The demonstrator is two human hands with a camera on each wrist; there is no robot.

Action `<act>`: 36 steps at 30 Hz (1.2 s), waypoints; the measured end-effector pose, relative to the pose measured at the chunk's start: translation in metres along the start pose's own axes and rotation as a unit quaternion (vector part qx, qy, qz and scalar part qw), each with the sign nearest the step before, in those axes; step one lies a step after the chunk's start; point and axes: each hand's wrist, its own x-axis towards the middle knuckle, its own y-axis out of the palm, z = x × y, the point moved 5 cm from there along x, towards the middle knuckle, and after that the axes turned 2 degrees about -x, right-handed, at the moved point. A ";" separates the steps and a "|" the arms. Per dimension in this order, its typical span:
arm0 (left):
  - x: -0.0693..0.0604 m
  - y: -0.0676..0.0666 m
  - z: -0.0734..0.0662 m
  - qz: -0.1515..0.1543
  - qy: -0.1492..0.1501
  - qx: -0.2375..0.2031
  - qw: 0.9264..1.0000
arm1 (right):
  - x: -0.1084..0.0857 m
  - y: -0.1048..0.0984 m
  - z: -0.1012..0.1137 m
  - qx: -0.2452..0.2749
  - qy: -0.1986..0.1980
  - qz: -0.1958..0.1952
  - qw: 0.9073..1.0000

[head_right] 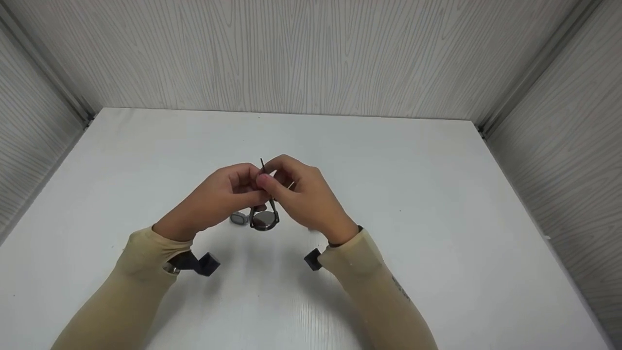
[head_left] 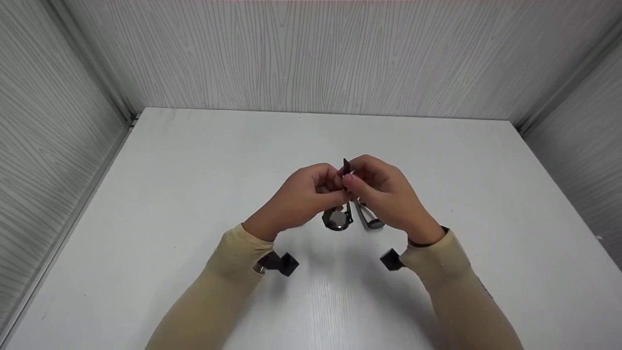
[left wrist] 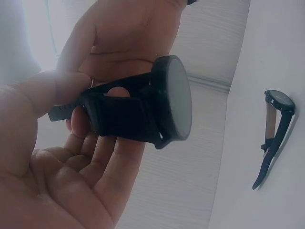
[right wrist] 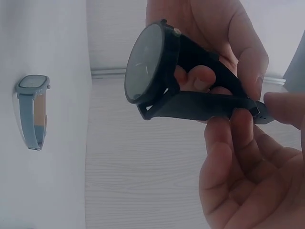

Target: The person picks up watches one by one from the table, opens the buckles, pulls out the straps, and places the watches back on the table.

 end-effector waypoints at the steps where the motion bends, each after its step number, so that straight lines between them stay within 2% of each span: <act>1: 0.000 0.000 0.000 0.001 -0.001 -0.006 1.000 | -0.001 0.000 0.002 -0.004 -0.002 -0.001 1.000; 6: -0.001 0.000 0.000 0.020 -0.016 -0.054 0.998 | 0.000 0.000 0.009 -0.039 -0.013 0.003 0.999; 10: 0.004 -0.001 0.005 0.022 -0.032 -0.060 0.997 | 0.007 -0.001 0.010 -0.092 0.014 0.042 0.995; 13: 0.006 0.000 0.010 0.026 -0.045 -0.060 0.997 | 0.009 -0.003 0.012 -0.149 0.048 0.081 0.984; 16: 0.008 0.003 0.014 0.031 -0.050 -0.069 0.996 | 0.006 -0.005 0.015 -0.192 0.067 0.098 0.974; 19: 0.007 0.008 0.016 0.037 -0.049 -0.077 0.995 | -0.001 -0.005 0.016 -0.220 0.074 0.102 0.967; 24: 0.008 0.018 0.017 0.067 -0.035 -0.078 0.994 | -0.016 -0.007 0.022 -0.289 0.068 0.109 0.949; 27: 0.009 0.018 0.018 0.069 -0.028 -0.075 0.994 | -0.017 -0.009 0.022 -0.291 0.061 0.108 0.949; 36: 0.008 0.010 0.024 0.045 -0.026 -0.049 0.997 | -0.010 0.001 0.018 -0.284 0.034 0.109 0.952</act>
